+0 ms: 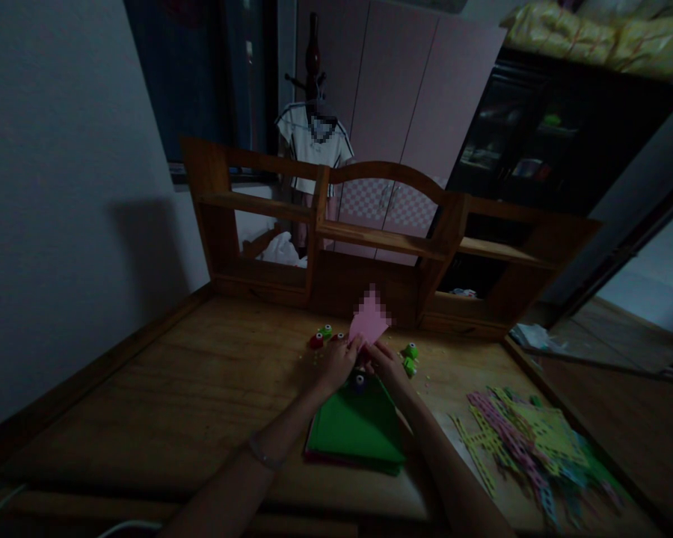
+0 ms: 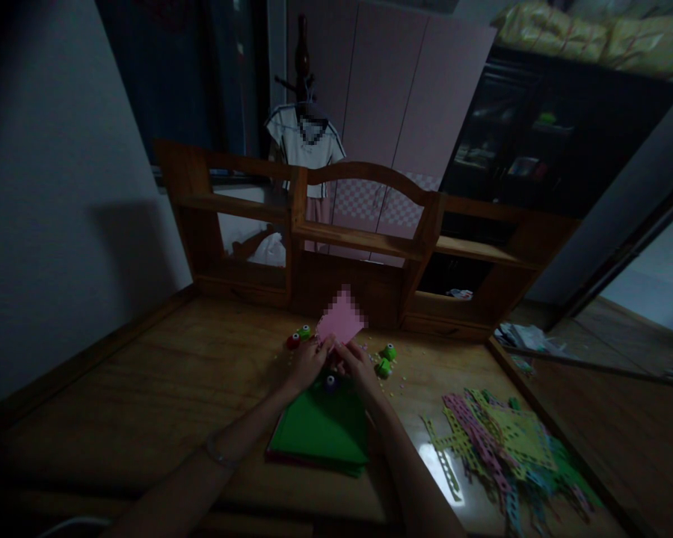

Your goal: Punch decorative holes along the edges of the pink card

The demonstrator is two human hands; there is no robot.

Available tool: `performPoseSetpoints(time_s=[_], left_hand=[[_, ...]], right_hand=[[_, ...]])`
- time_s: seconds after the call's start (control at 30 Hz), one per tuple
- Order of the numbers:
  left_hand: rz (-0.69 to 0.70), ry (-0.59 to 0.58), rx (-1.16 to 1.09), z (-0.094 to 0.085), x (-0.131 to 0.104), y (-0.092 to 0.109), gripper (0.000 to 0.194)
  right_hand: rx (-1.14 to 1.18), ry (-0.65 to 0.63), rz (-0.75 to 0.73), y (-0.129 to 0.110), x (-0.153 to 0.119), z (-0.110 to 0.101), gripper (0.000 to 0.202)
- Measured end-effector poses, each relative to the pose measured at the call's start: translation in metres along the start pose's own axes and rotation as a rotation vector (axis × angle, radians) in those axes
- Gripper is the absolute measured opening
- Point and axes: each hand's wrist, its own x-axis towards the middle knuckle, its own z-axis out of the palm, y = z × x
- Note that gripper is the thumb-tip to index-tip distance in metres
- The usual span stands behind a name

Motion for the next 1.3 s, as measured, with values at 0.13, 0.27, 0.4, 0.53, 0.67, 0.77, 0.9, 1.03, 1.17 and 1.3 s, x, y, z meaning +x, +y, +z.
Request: performPoseSetpoints(time_s=[0.13,0.27,0.4,0.53,0.67,0.77,0.9,1.03,1.17,1.3], left_hand=[[0.029,0.019,0.054,-0.001,-0.001,0.001,0.043],[0.054,0.045,0.073,-0.001,-0.001,0.002,0.044],[0.057,0.056,0.102,-0.001,-0.002,0.003,0.045],[0.076,0.052,0.094,0.0,-0.002,0.001,0.047],[0.059,0.014,0.01,0.0,0.0,-0.003,0.05],[0.02,-0.021,-0.126,0.0,0.001,-0.007,0.047],[-0.01,-0.091,-0.31,0.002,0.002,-0.01,0.041],[-0.016,-0.058,-0.308,0.005,0.003,-0.01,0.038],[0.064,0.082,-0.267,0.006,0.006,-0.009,0.03],[0.095,0.128,-0.228,0.006,0.007,-0.01,0.03]], right_hand=[[0.004,-0.008,0.028,-0.005,-0.001,0.0,0.03],[-0.005,0.005,0.051,-0.01,-0.003,0.001,0.034],[-0.009,-0.002,0.031,-0.011,-0.004,0.001,0.036],[0.006,-0.009,0.036,-0.01,-0.002,0.0,0.037],[0.002,-0.015,0.025,-0.009,-0.002,-0.001,0.035],[-0.022,-0.015,0.018,-0.008,-0.003,0.0,0.036],[-0.09,-0.004,-0.005,-0.005,-0.004,0.0,0.038],[-0.107,-0.003,0.001,-0.002,-0.002,-0.003,0.037],[-0.095,0.05,-0.005,-0.001,0.001,-0.006,0.04],[-0.081,0.086,-0.005,-0.003,0.0,-0.005,0.042]])
